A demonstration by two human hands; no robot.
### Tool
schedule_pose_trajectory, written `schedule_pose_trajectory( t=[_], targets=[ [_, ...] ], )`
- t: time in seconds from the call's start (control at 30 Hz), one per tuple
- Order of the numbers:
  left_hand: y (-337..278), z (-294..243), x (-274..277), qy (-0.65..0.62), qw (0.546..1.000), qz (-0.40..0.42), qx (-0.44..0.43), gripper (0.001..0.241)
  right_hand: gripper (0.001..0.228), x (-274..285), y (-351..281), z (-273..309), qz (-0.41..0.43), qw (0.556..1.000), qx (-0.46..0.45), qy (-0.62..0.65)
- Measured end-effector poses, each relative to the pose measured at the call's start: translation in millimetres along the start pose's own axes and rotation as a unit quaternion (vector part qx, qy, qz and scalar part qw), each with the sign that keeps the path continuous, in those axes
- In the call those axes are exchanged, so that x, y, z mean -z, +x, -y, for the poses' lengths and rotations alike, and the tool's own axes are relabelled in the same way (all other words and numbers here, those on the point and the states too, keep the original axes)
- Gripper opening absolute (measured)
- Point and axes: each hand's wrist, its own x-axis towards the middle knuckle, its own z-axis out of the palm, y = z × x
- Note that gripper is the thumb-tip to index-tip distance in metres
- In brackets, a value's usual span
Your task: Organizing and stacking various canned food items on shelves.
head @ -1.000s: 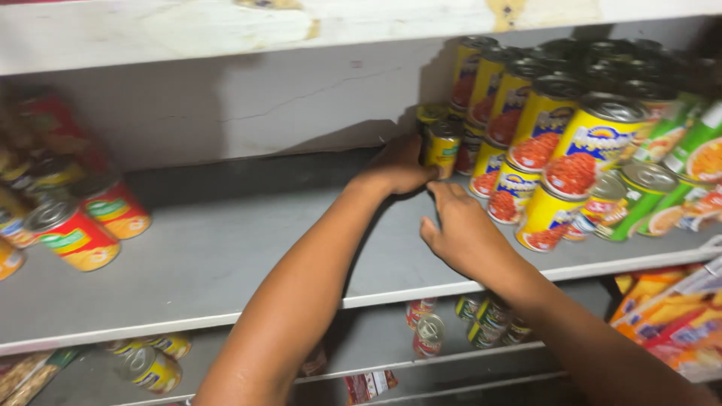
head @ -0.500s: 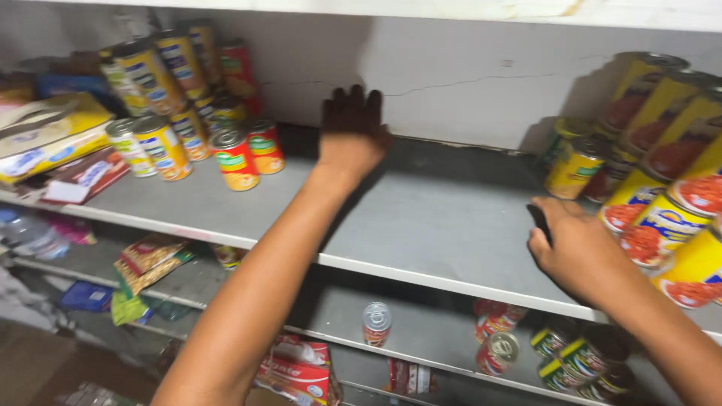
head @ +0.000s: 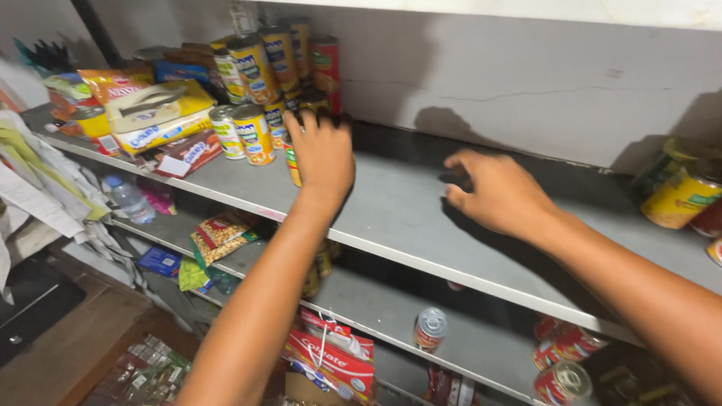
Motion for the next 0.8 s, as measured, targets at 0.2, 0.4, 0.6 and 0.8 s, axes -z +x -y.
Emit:
schedule_pose_trajectory(
  t=[0.2,0.4,0.6,0.8],
  targets=[
    [-24.5,6.2,21.2,-0.042,0.989,-0.140,0.031,0.048,0.046,-32.0,83.8,36.4,-0.055,0.985,0.131,0.100],
    [-22.4,5.5,17.0,-0.087,0.985,-0.122,0.086,0.043,0.057,-61.2,166.1,59.6,-0.105,0.974,0.154,0.126],
    [-20.3,10.6,21.9,-0.107,0.979,-0.114,0.134,0.046,0.092,-87.6,230.7,83.3,-0.163,0.965,0.201,0.051],
    [-16.8,12.9,15.2,-0.071,0.979,-0.107,0.156,0.051,0.089,-94.8,265.4,101.2,-0.081,0.974,0.212,0.029]
  ],
)
